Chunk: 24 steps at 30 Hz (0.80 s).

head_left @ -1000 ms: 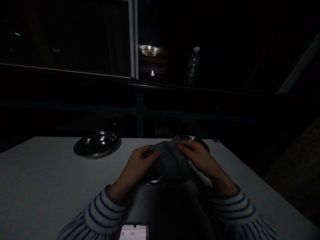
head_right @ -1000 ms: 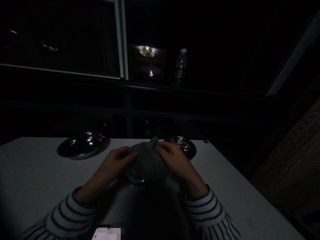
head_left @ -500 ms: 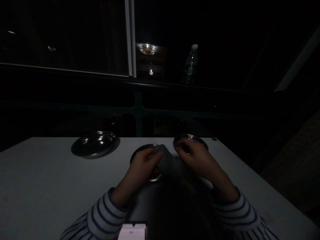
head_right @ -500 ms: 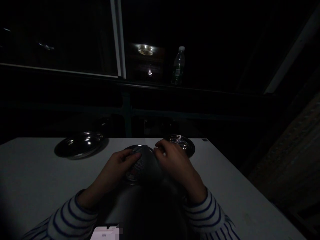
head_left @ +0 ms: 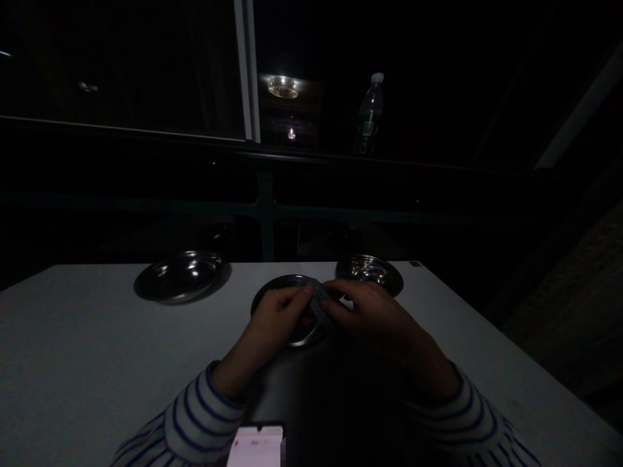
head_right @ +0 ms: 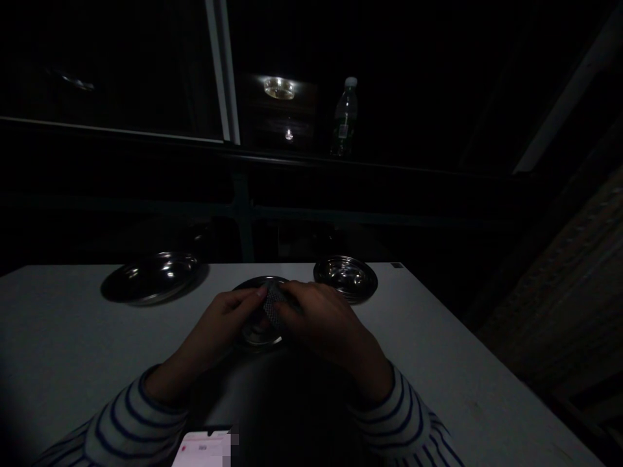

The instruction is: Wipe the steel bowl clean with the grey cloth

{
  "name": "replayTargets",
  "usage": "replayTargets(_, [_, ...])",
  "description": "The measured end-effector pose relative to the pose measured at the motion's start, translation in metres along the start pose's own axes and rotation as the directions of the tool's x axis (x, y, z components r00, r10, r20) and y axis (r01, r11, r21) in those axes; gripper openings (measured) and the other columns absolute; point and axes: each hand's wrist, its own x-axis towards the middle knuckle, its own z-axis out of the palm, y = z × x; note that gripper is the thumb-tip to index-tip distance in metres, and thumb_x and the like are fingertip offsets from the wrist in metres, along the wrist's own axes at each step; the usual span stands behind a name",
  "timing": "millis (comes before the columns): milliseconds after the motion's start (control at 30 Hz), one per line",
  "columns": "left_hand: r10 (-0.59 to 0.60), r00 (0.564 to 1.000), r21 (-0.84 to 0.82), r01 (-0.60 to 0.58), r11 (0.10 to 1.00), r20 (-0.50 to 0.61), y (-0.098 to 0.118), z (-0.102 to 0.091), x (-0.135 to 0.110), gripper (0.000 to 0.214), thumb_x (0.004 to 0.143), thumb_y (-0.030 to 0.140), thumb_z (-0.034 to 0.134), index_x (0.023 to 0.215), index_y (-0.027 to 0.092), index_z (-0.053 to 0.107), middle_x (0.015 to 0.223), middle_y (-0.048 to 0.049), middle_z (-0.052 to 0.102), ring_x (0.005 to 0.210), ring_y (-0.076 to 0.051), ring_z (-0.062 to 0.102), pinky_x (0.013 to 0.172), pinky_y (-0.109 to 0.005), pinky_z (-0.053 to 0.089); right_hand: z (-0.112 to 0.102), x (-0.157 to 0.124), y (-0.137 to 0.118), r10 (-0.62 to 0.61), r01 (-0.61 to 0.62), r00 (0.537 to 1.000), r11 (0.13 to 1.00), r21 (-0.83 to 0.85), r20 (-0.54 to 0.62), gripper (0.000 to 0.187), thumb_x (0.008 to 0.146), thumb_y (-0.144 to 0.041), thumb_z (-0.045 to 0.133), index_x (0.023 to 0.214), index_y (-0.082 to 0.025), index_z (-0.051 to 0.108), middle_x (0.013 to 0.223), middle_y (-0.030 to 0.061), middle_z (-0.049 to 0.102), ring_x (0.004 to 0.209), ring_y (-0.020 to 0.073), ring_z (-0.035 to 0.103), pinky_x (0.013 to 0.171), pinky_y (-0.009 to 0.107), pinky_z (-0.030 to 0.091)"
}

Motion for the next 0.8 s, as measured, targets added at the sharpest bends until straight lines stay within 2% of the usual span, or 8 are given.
replayTargets(167, [-0.006, 1.0, 0.079, 0.007, 0.997, -0.009, 0.001, -0.002, 0.0, 0.03, 0.073, 0.042, 0.055, 0.067, 0.014, 0.064, 0.058, 0.0015, 0.059, 0.055, -0.011, 0.052, 0.052, -0.022, 0.039, -0.003, 0.0, 0.006, 0.032, -0.03, 0.999, 0.997, -0.065, 0.017, 0.027, 0.088, -0.032, 0.04, 0.1, -0.022, 0.063, 0.091, 0.0039, 0.068, 0.079, 0.0186, 0.063, 0.068, 0.029, 0.042])
replayTargets(300, [-0.004, 1.0, 0.198, 0.009, 0.98, -0.025, 0.006, -0.011, 0.0, 0.028, 0.074, 0.04, 0.054, 0.065, 0.014, 0.062, 0.056, 0.0026, 0.057, 0.052, -0.011, 0.05, 0.048, -0.021, 0.037, -0.014, -0.002, 0.016, 0.057, -0.061, 0.997, 0.994, -0.095, -0.043, 0.028, 0.088, -0.03, 0.04, 0.103, -0.023, 0.063, 0.096, 0.0046, 0.067, 0.088, 0.0209, 0.061, 0.077, 0.031, 0.042])
replayTargets(367, [-0.018, 1.0, 0.272, 0.015, 0.962, 0.008, 0.008, -0.017, 0.0, 0.028, 0.075, 0.039, 0.052, 0.066, 0.014, 0.061, 0.057, 0.0025, 0.056, 0.051, -0.011, 0.05, 0.048, -0.021, 0.036, -0.022, -0.004, 0.021, 0.068, -0.074, 0.995, 0.994, -0.085, -0.077, 0.029, 0.087, -0.029, 0.041, 0.106, -0.024, 0.062, 0.099, 0.0042, 0.067, 0.092, 0.0211, 0.06, 0.08, 0.032, 0.042])
replayTargets(533, [-0.061, 0.989, 0.519, -0.019, 0.855, 0.137, 0.006, -0.032, 0.0, 0.025, 0.074, 0.037, 0.051, 0.07, 0.014, 0.061, 0.06, -0.0002, 0.059, 0.054, -0.014, 0.053, 0.048, -0.023, 0.036, -0.041, -0.014, 0.032, 0.096, -0.098, 0.984, 0.995, -0.012, -0.148, 0.029, 0.087, -0.03, 0.042, 0.109, -0.026, 0.061, 0.103, 0.0019, 0.066, 0.094, 0.021, 0.061, 0.082, 0.032, 0.044])
replayTargets(667, [0.014, 0.991, 0.672, -0.1, 0.733, 0.133, 0.002, -0.037, -0.001, 0.024, 0.073, 0.036, 0.052, 0.079, 0.017, 0.064, 0.07, -0.0033, 0.065, 0.06, -0.017, 0.058, 0.051, -0.024, 0.037, -0.051, -0.021, 0.037, 0.129, -0.112, 0.974, 0.989, 0.098, -0.189, 0.028, 0.086, -0.032, 0.045, 0.108, -0.028, 0.063, 0.1, 0.0005, 0.067, 0.086, 0.0201, 0.063, 0.078, 0.032, 0.048])
replayTargets(800, [0.06, 0.992, 0.715, -0.12, 0.689, 0.109, -0.002, -0.036, -0.003, 0.026, 0.071, 0.038, 0.055, 0.087, 0.02, 0.067, 0.076, -0.0045, 0.067, 0.064, -0.019, 0.06, 0.052, -0.025, 0.038, -0.059, -0.028, 0.037, 0.184, -0.128, 0.957, 0.962, 0.242, -0.226, 0.027, 0.083, -0.037, 0.051, 0.103, -0.027, 0.066, 0.091, 0.0008, 0.069, 0.078, 0.0195, 0.064, 0.072, 0.032, 0.051])
